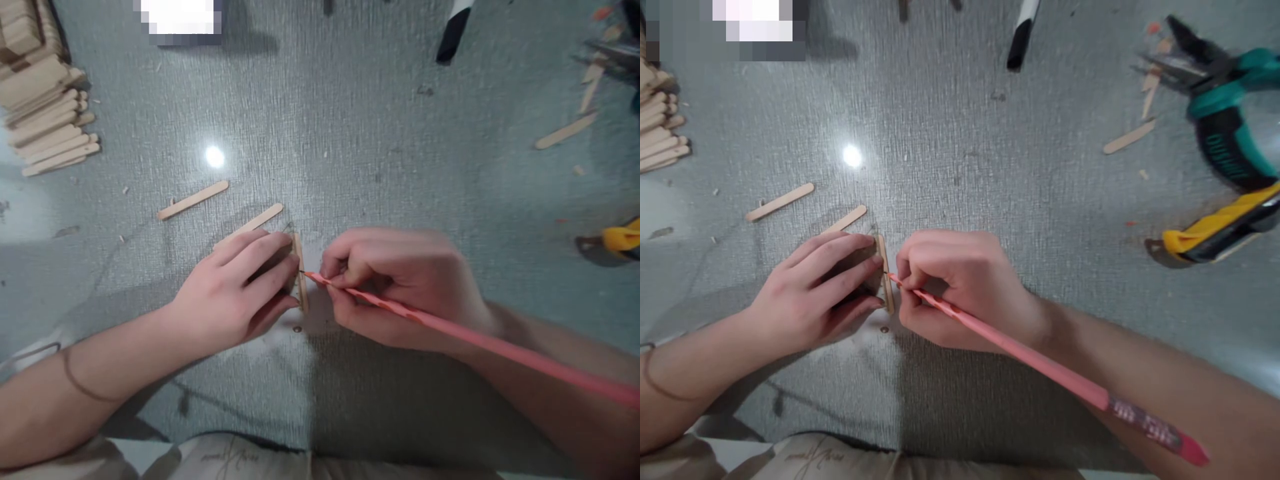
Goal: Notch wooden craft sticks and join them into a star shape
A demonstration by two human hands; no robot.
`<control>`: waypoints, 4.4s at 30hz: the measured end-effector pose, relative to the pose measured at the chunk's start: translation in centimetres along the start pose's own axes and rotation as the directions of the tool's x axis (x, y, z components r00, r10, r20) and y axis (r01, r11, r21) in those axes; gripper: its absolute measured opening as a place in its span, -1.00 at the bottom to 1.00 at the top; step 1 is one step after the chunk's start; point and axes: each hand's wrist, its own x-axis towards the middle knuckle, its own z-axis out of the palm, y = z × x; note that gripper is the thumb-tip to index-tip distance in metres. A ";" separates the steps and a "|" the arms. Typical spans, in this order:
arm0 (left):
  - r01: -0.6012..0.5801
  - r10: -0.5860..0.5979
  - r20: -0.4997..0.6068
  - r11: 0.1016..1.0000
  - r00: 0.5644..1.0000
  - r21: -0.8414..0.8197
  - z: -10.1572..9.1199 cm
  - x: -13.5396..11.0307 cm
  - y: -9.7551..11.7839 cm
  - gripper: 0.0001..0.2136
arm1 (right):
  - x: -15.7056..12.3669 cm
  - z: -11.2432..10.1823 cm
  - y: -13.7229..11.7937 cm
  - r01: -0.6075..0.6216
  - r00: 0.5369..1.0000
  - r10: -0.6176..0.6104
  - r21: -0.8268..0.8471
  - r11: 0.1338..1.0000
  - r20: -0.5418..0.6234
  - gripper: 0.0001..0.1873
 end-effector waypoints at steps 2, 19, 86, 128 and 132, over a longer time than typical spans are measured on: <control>0.004 -0.004 0.005 1.000 1.000 -0.005 0.0 0.0 0.0 -0.64 | 0.0 -0.1 0.0 -0.008 1.000 0.008 0.000 1.000 0.002 -0.71; -0.003 0.003 0.005 1.000 1.000 -0.031 -0.1 0.1 0.0 -0.64 | -0.1 -0.2 0.1 -0.023 1.000 0.023 -0.010 1.000 0.002 -0.69; 0.088 -0.076 -0.112 0.990 0.991 0.106 -0.3 -1.1 0.0 -0.78 | -1.0 -0.2 0.6 0.225 0.972 -0.234 -0.224 0.948 -0.014 -0.74; 0.084 -0.264 0.439 0.918 0.859 0.387 -4.7 -2.7 5.6 -0.85 | -0.3 0.1 2.8 0.253 0.955 -0.290 -0.687 0.681 0.064 -0.81; 0.108 -0.273 0.509 0.938 0.816 0.329 -4.3 -2.1 4.1 -0.87 | -0.1 -0.2 2.7 0.246 0.958 -0.280 -0.684 0.687 0.063 -0.90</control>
